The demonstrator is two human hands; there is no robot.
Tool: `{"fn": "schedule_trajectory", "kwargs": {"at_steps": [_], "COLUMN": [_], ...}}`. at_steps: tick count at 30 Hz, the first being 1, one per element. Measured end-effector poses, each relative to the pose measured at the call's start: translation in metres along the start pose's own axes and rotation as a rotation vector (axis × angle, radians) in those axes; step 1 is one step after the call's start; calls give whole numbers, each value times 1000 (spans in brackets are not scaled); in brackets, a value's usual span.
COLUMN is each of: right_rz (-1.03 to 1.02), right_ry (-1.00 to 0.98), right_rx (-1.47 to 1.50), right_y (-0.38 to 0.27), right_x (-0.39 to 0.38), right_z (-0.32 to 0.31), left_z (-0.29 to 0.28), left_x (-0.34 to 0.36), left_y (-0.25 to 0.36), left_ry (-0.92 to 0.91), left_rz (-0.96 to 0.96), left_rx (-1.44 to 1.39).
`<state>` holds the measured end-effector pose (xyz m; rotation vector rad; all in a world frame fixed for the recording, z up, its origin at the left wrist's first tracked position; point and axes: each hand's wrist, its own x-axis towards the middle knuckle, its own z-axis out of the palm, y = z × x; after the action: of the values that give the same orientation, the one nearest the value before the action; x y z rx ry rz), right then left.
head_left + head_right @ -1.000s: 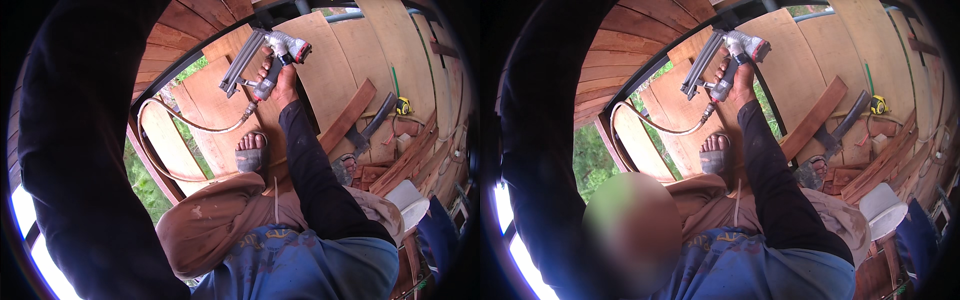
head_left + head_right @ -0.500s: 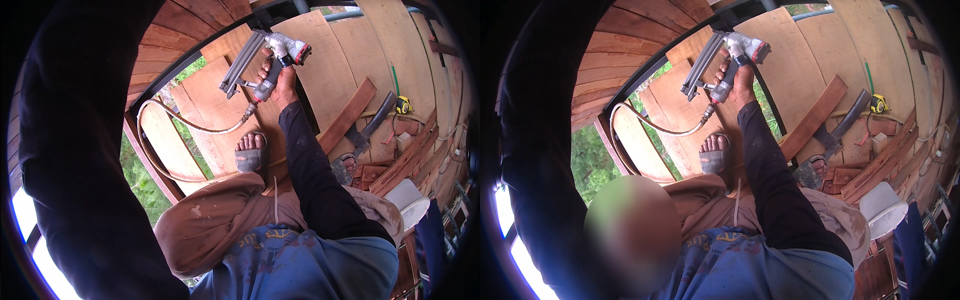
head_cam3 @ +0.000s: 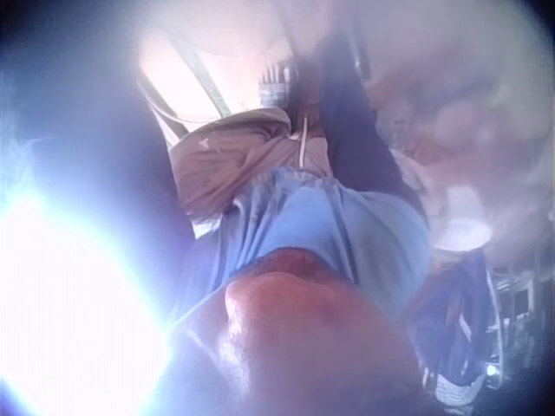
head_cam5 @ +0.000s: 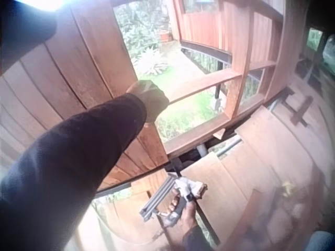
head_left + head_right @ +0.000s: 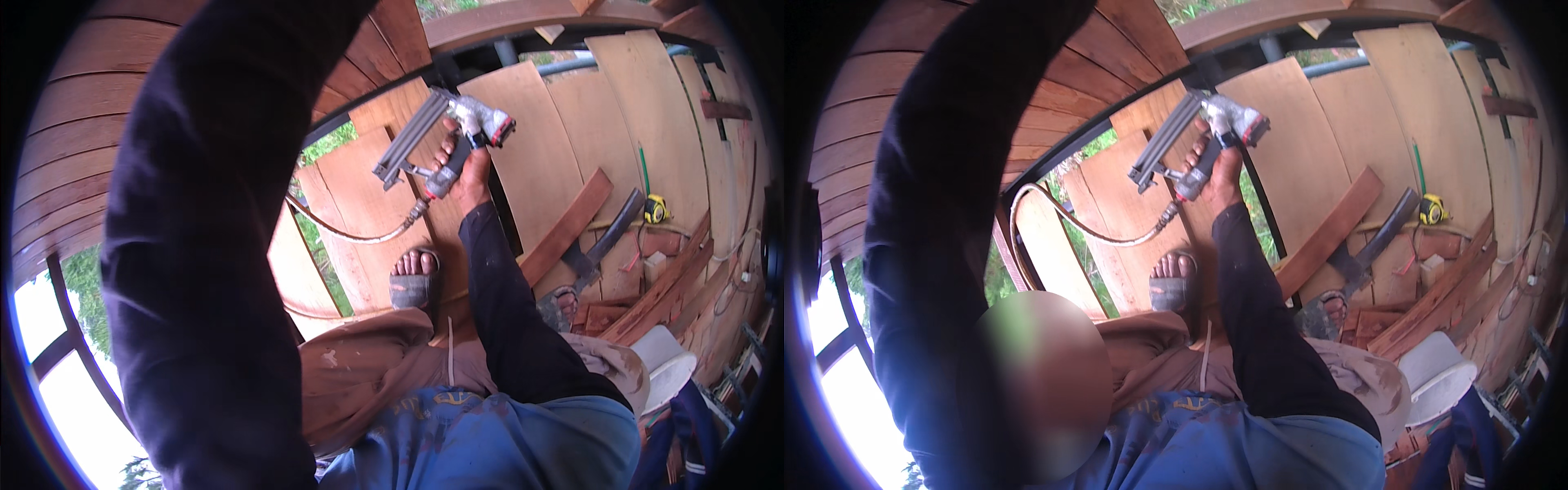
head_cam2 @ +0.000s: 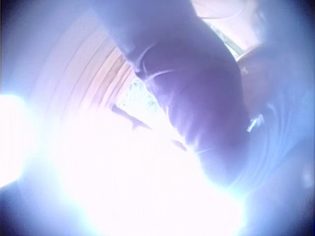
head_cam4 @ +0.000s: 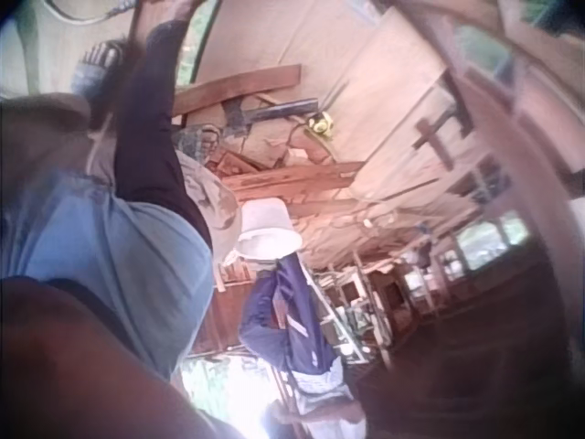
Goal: The person installs wooden planks onto a curved wooden structure using a pneumatic nail gun. They position each plank, secure it with nails, and occasionally use a hammer to adjust the fit.
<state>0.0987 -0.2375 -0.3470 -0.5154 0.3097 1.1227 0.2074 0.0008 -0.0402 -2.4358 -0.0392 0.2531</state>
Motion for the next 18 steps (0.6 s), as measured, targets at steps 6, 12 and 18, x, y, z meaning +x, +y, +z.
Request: {"fn": "schedule_trajectory", "kwargs": {"at_steps": [6,12,18], "right_rz": [-61,-68,-51], "right_ry": [59,67,77], "right_rx": [-12,12,-12], "right_y": [-4,-1,-1], "right_x": [-3,2,1], "right_z": [-9,3,-4], "left_z": [35,28,22], "left_x": [29,-5,-2], "left_y": [21,4,3], "left_ry": [146,219,175], "left_rz": [-45,-104,-94], "left_rx": [-94,-76,-140]}}
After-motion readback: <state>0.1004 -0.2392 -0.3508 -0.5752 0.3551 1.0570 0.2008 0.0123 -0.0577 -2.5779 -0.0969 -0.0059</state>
